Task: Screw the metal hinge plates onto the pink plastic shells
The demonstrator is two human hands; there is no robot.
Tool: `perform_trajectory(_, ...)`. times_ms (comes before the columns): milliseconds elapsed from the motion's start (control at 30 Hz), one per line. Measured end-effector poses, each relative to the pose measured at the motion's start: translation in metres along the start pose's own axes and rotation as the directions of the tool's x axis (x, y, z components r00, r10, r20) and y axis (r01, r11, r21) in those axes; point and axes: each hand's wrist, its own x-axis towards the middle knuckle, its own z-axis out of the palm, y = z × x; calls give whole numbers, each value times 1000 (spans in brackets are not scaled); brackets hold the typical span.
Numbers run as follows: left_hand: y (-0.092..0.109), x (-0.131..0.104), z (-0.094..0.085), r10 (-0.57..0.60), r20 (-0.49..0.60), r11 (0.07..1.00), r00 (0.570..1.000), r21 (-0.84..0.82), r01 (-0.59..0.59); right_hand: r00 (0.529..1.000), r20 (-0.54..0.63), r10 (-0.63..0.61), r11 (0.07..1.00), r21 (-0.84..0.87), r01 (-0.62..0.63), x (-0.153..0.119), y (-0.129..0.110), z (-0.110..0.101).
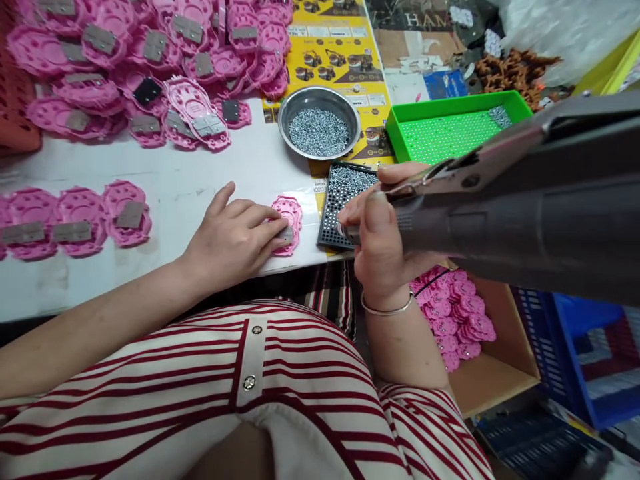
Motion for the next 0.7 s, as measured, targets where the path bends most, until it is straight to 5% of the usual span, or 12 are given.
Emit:
perform_trajectory(200,-2,-3,3,-24,20,999,999,-42,25,993,10,120,989,-89,-119,-5,-2,2)
perform_trajectory(700,-2,-2,3,-71,78,985,994,-149,82,986,70,150,989,-24,-149,-8,6,1)
